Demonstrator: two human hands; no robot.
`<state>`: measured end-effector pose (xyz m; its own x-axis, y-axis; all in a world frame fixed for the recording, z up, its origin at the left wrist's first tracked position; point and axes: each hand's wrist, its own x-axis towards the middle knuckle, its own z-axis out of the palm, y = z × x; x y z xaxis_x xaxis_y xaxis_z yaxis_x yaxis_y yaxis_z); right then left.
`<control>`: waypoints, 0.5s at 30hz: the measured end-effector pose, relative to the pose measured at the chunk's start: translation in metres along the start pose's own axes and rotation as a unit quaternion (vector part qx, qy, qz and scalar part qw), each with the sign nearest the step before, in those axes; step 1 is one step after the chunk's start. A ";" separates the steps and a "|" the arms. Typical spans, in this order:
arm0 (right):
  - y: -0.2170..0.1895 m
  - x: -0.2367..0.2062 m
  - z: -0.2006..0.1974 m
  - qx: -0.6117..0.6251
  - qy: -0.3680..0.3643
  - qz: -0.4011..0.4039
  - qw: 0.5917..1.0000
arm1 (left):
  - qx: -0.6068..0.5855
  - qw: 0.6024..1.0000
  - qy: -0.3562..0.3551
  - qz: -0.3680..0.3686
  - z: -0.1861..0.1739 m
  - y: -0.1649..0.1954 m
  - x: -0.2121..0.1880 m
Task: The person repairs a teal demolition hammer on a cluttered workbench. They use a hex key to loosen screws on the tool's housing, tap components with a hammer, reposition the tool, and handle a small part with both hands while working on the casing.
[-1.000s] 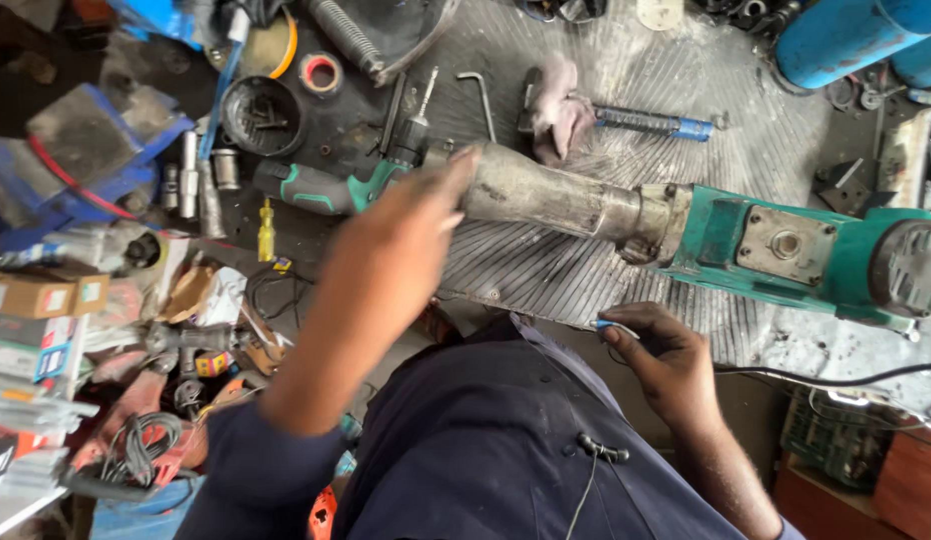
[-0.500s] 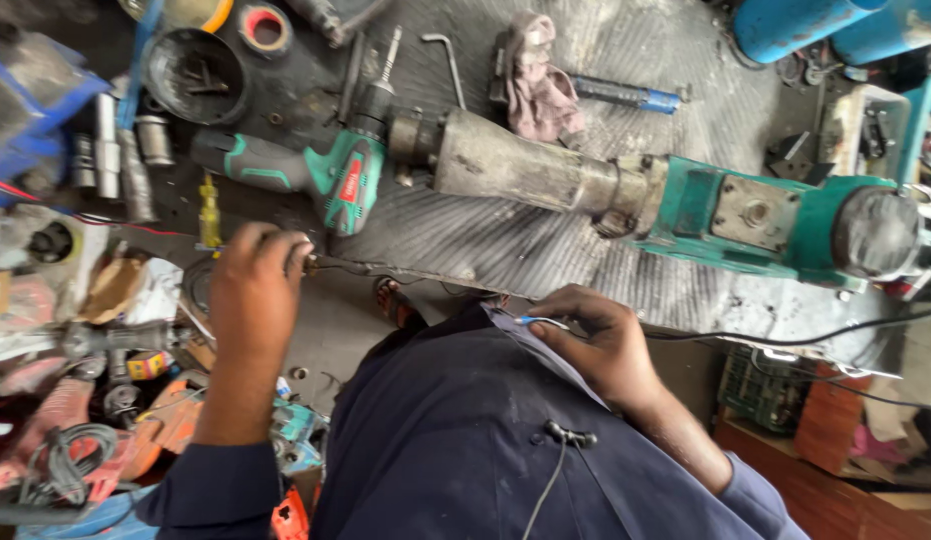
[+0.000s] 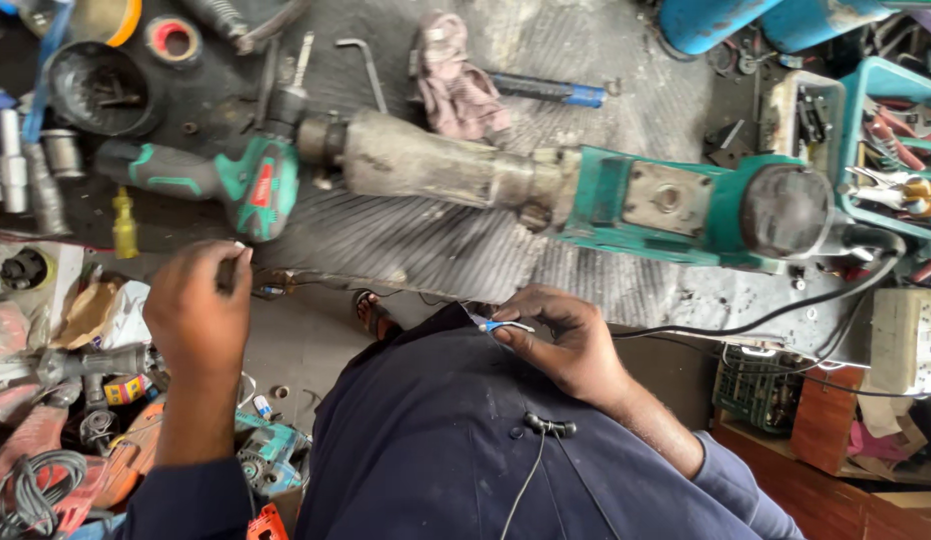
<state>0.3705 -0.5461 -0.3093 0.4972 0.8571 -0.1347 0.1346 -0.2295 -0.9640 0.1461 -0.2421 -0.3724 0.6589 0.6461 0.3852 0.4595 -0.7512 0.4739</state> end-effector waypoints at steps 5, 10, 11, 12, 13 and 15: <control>0.016 -0.022 -0.053 0.011 -0.018 -0.069 0.997 | -0.364 0.920 -0.104 -0.101 0.019 0.134 -0.016; 0.033 -0.045 -0.107 0.054 -0.027 -0.101 0.993 | -0.502 0.803 -0.260 -0.187 0.045 0.256 -0.035; 0.037 -0.050 -0.117 0.047 -0.026 -0.111 0.992 | -0.532 0.780 -0.262 -0.202 0.051 0.272 -0.038; 0.042 -0.053 -0.126 0.041 -0.026 -0.125 0.991 | -0.541 0.772 -0.253 -0.217 0.057 0.284 -0.041; 0.046 -0.055 -0.134 0.038 -0.033 -0.129 0.990 | -0.548 0.766 -0.244 -0.230 0.062 0.293 -0.044; 0.055 -0.064 -0.148 0.032 -0.045 -0.131 0.990 | -0.551 0.761 -0.235 -0.249 0.071 0.309 -0.055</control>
<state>0.4729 -0.6814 -0.3194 0.3727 0.9220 0.1049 0.1934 0.0334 -0.9806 0.2946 -0.5194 -0.3032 0.8257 0.4996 -0.2620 0.1134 0.3079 0.9446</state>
